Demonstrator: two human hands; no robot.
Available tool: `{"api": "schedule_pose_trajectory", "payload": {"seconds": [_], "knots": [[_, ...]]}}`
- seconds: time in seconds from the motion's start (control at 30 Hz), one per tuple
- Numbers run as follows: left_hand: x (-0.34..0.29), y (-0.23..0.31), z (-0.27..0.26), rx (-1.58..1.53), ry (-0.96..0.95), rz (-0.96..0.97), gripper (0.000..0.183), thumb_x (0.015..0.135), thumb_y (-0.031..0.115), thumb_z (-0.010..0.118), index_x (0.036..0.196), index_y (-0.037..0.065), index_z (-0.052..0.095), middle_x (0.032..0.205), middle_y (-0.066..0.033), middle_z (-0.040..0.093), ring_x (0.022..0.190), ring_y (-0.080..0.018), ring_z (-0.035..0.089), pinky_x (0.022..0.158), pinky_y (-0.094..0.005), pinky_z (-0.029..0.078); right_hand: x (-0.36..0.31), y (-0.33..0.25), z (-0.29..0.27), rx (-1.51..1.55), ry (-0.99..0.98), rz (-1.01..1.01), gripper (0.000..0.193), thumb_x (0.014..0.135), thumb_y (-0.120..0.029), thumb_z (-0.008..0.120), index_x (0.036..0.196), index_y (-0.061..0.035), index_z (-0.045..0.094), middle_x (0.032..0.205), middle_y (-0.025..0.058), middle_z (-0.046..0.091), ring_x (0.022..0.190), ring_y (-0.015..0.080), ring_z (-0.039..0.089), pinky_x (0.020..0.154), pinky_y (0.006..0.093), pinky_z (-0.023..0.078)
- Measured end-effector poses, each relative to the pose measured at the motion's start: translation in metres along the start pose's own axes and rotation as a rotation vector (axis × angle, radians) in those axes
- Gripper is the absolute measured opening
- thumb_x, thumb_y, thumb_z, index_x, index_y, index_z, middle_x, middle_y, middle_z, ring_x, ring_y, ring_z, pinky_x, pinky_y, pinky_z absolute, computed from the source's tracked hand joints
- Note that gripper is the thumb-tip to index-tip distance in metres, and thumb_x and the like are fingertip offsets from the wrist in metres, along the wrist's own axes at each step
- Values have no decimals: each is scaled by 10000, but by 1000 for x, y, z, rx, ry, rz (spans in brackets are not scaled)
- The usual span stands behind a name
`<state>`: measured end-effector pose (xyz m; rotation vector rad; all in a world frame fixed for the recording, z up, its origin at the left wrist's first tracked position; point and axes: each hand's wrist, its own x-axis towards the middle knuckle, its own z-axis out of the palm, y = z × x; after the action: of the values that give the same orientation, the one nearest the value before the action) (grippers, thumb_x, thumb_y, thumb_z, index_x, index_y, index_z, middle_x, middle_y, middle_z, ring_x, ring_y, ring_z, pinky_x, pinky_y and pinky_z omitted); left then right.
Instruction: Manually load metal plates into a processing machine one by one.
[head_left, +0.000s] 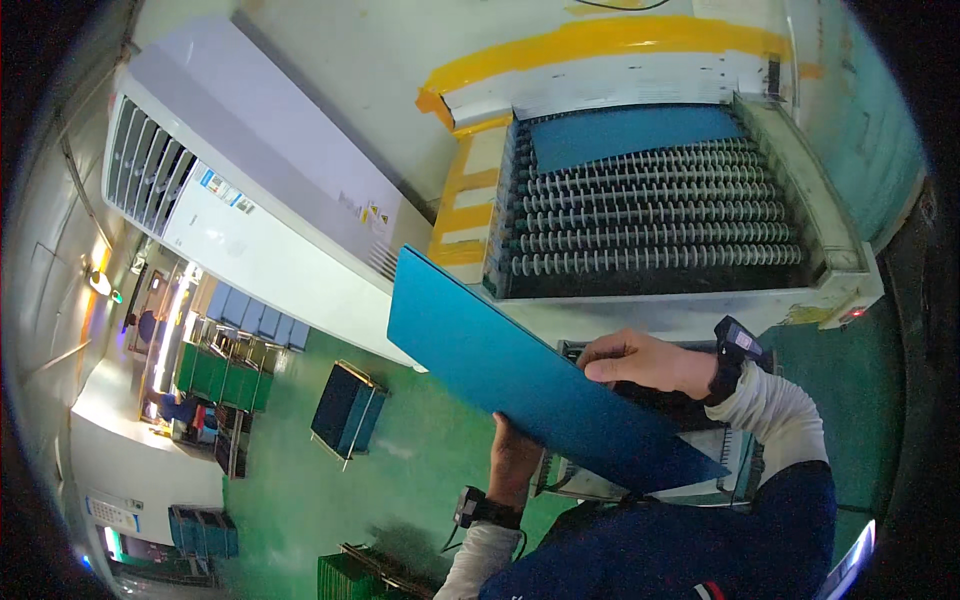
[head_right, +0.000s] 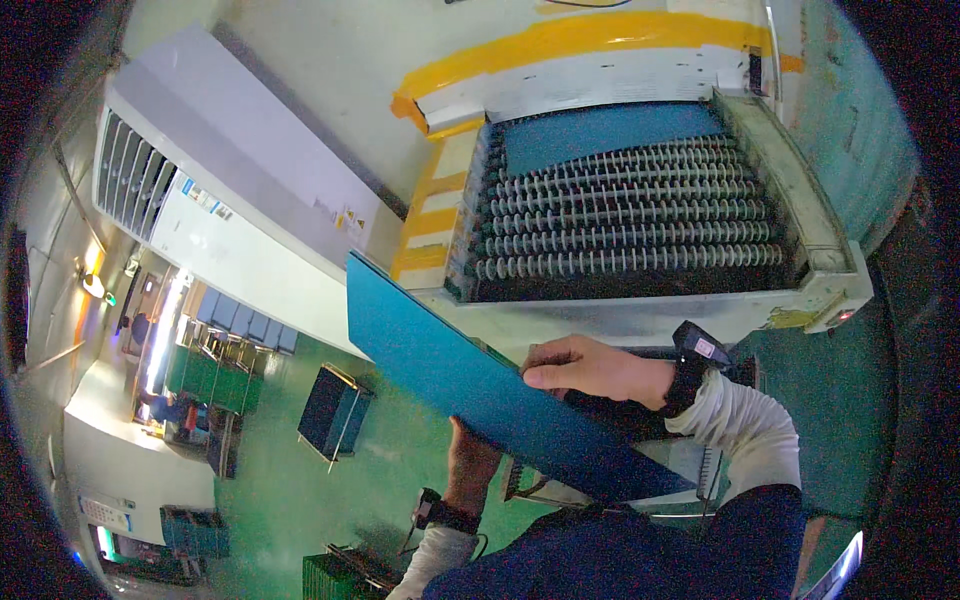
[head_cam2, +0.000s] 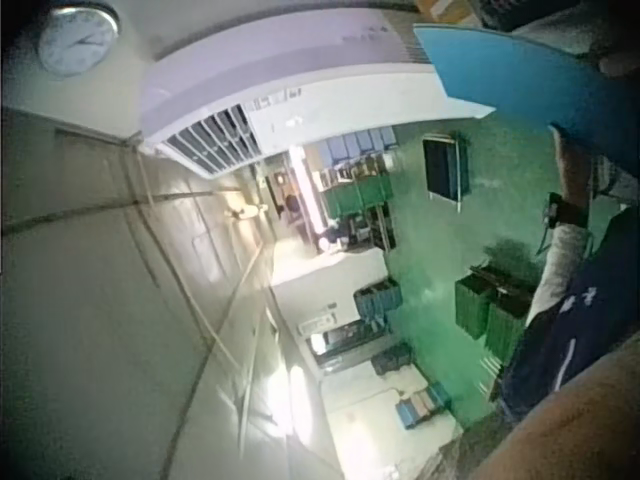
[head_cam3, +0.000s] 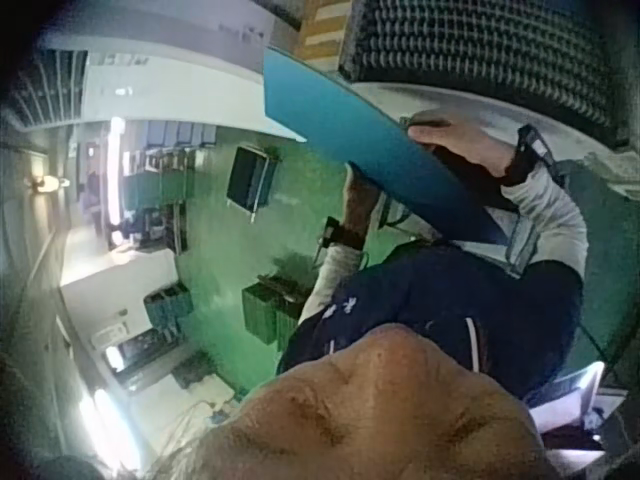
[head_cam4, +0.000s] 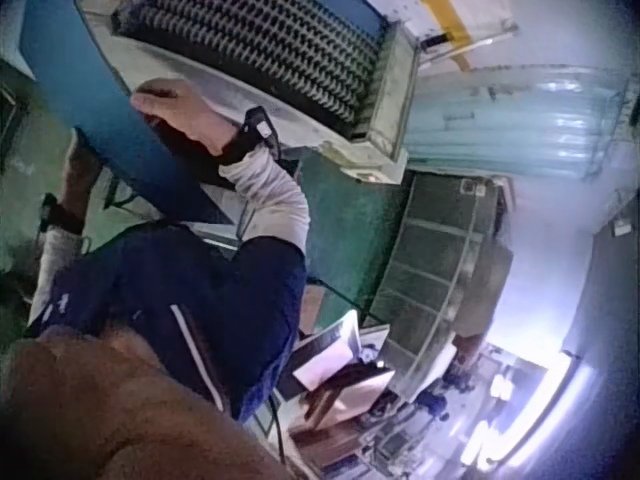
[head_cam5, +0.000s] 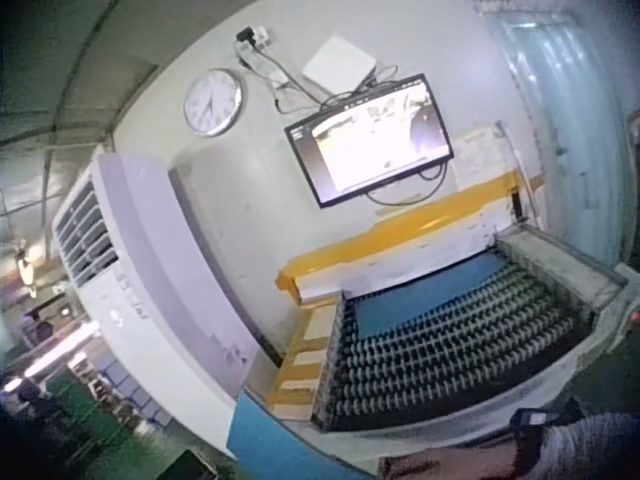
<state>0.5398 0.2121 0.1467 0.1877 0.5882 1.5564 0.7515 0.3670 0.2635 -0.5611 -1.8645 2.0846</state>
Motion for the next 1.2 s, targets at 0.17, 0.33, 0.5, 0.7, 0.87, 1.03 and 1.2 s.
{"api": "schedule_pose_trajectory", "payload": {"seconds": [0.17,0.33,0.5,0.7,0.87,1.03,1.2], "knots": [[-9,4,-16,1,-11,3,633,896,494,403,1364,90,271,1387,-101,338,1255,-305,335,1040,-484,245,-10,-9,32,-8,109,2,278,906,-286,522,916,-17,593,770,-20,535,729,77,478,659,235,412],[-11,5,-14,-7,-73,-6,613,893,485,423,1344,87,311,1370,-98,368,1238,-309,361,1025,-487,273,3,20,19,-408,390,-148,235,908,-192,476,894,24,567,672,10,524,650,79,448,601,255,405],[-5,-5,-26,24,-20,-19,564,907,435,434,1331,79,326,1361,-104,376,1226,-305,368,1024,-462,279,8,26,3,-406,389,-91,210,882,-172,469,826,10,557,632,89,490,610,100,434,550,296,387],[4,-15,-25,-3,-42,-144,553,918,439,404,1332,81,325,1350,-108,384,1229,-302,359,1020,-466,281,-9,26,-11,-644,681,-326,155,841,-102,496,740,14,478,588,77,392,578,95,384,509,298,350],[7,-15,-52,-34,-4,-150,557,917,452,393,1341,98,321,1365,-117,362,1247,-315,325,1025,-500,265,-54,15,-102,-425,1199,-526,116,834,-94,511,781,-12,573,686,-53,496,650,62,425,573,226,365],[-15,13,-52,-104,41,-21,581,902,455,435,1335,81,338,1360,-116,367,1229,-319,343,1030,-490,249,-102,-12,-177,216,1347,-496,94,816,-133,604,855,-48,596,726,-3,545,685,110,515,627,260,429],[-25,31,-66,-78,95,46,588,907,471,406,1344,86,320,1374,-124,347,1240,-329,330,1036,-508,241,-80,24,-200,583,1214,-312,128,736,-45,662,778,-35,542,682,68,522,612,200,540,645,372,520]]}}
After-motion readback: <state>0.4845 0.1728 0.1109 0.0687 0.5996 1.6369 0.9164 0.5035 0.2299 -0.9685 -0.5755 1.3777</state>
